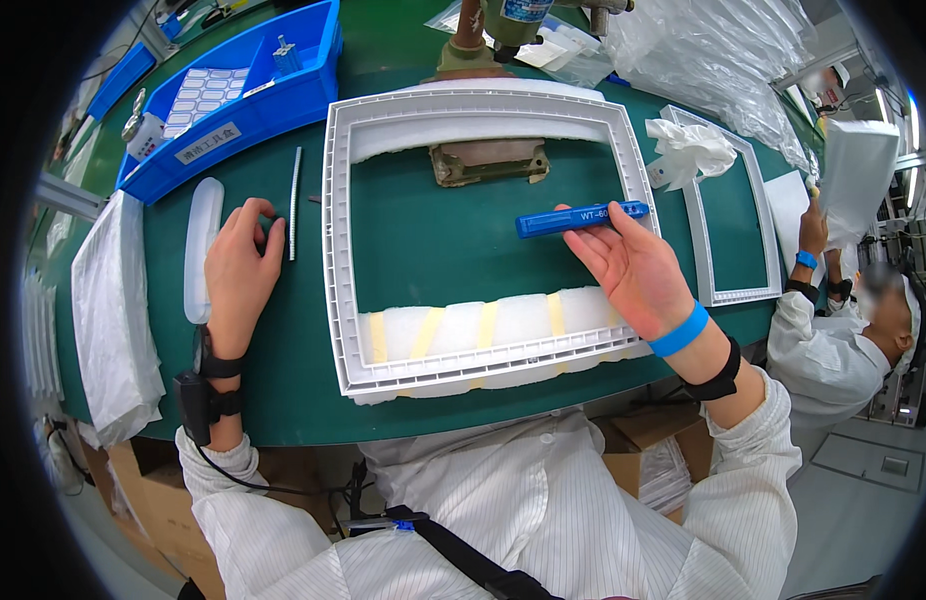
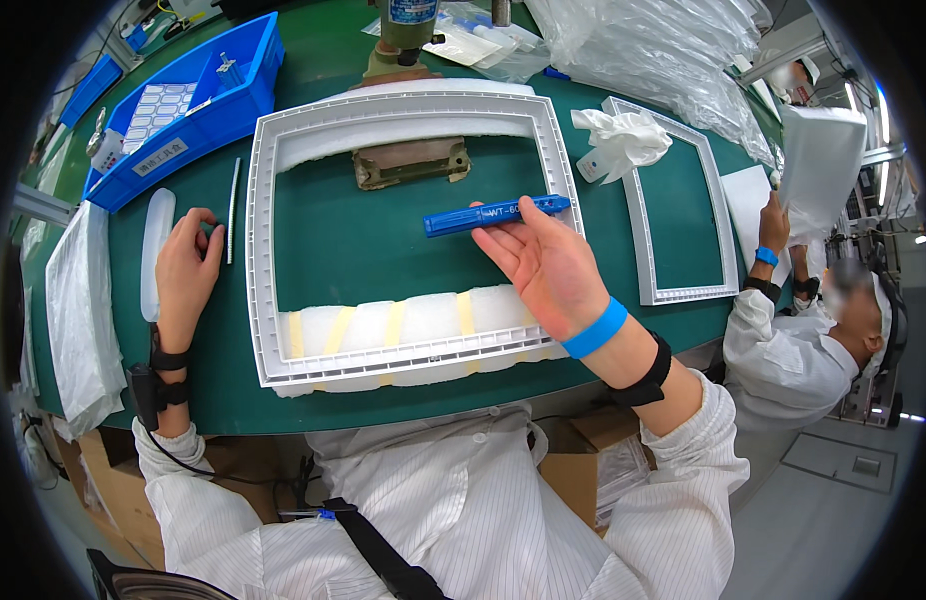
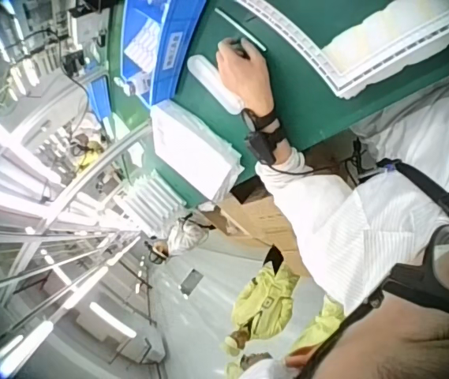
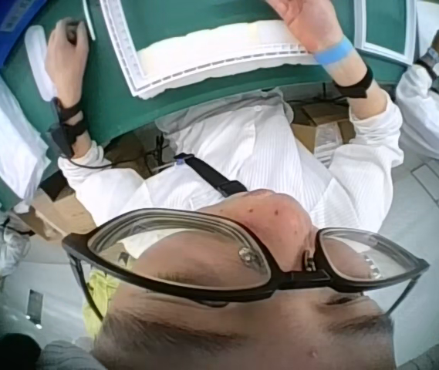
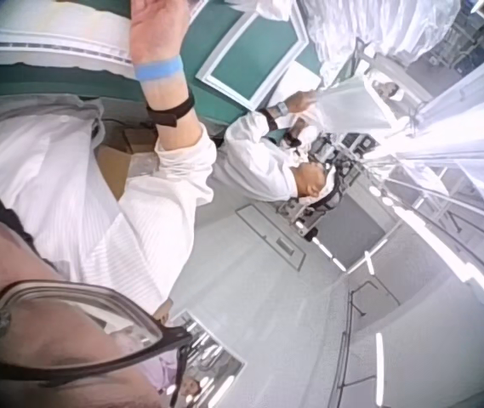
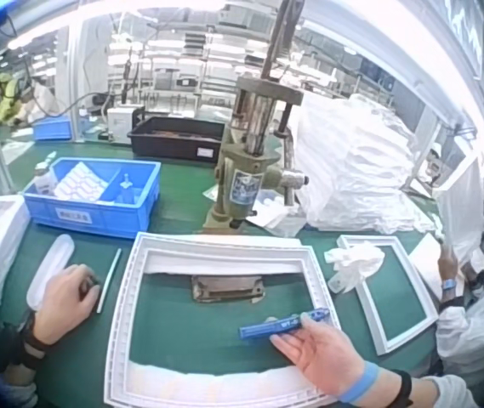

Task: The worker assembles a white plastic frame by applying adhesive, inserting foam strips, and attaching small components using a precision press and glue dispenser.

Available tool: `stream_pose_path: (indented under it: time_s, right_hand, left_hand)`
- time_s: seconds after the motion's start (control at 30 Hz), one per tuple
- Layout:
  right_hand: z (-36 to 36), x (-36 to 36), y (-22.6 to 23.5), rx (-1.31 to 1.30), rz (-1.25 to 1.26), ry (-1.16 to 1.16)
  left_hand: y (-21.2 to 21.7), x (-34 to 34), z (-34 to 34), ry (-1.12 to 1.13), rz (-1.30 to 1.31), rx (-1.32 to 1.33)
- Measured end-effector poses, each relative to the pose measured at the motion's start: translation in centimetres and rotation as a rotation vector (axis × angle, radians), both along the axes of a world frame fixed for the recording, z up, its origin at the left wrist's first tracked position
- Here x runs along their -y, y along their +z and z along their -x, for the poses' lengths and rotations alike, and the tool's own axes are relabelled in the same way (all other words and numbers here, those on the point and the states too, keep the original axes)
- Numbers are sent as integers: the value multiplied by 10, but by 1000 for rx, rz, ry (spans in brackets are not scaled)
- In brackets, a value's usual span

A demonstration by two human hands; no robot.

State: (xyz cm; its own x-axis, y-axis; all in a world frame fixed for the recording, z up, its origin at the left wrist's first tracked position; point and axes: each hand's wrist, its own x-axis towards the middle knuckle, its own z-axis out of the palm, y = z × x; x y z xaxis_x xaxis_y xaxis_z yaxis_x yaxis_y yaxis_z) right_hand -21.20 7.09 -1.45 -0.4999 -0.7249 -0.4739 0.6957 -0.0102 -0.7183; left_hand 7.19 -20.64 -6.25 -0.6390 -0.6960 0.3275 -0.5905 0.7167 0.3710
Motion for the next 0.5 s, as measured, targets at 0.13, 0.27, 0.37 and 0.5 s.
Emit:
stream_pose_path:
  time_s: [0.13, 0.27, 0.37, 0.5]
  right_hand:
    - [1, -1, -3, -12, 18, 29]
    - [1, -2, -4, -18, 32, 35]
    - [1, -1, -3, -21, 32, 40]
    - [2, -1, -4, -19, 37, 40]
  left_hand:
    - [1, -1, -1, 9, -3, 9]
    - [2, -1, 0, -5, -3, -5]
    - [2, 0, -1, -2, -4, 1]
    - [1, 1, 0, 3, -8, 4]
